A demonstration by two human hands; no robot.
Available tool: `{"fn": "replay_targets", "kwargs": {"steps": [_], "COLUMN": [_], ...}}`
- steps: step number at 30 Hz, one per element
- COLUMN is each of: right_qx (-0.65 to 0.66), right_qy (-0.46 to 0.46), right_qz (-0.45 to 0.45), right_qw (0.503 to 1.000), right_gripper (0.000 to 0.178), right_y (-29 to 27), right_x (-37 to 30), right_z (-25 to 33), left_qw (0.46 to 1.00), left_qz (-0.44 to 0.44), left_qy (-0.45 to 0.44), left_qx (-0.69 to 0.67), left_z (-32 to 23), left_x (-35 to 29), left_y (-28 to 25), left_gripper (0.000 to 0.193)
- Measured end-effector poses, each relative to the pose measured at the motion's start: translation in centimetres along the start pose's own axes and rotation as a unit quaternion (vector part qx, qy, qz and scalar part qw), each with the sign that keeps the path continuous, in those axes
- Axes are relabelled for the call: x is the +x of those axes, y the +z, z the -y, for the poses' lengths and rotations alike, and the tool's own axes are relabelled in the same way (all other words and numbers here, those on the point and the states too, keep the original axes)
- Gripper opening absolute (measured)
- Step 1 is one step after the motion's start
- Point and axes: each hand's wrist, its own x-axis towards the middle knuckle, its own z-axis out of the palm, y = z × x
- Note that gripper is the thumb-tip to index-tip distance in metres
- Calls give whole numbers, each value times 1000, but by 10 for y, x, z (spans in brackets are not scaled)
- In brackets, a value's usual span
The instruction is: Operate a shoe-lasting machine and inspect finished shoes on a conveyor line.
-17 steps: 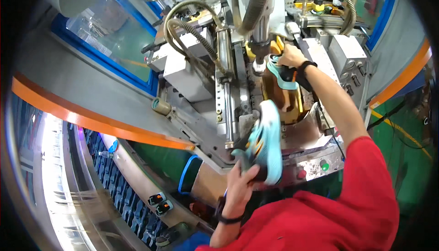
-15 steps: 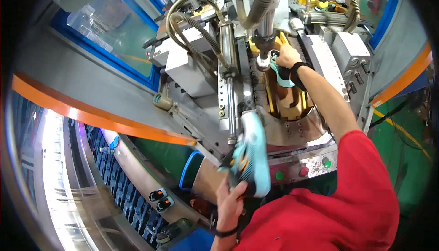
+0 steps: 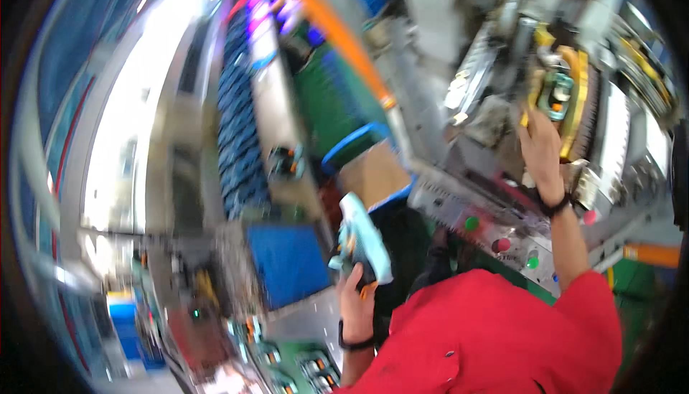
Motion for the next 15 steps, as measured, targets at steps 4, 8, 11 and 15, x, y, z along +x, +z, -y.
{"fn": "replay_targets", "kwargs": {"steps": [4, 8, 11, 15], "right_qx": [124, 67, 113, 72], "right_qy": [-32, -160, -185, -206], "right_qz": [136, 216, 243, 245], "right_qw": [982, 961, 946, 945], "right_gripper": [15, 10, 11, 9], "right_y": [46, 143, 174, 179], "right_x": [-98, -162, -180, -183], "right_z": [43, -4, -32, -41], "left_qw": [959, 979, 961, 933], "left_qz": [64, -20, -72, -139], "left_qy": [147, -81, -85, -88], "left_qx": [233, -188, -255, -319], "left_z": [30, 34, 56, 93], "left_x": [-15, -38, -52, -62], "left_y": [-27, -40, -72, -127], "left_gripper": [27, 22, 22, 29]}}
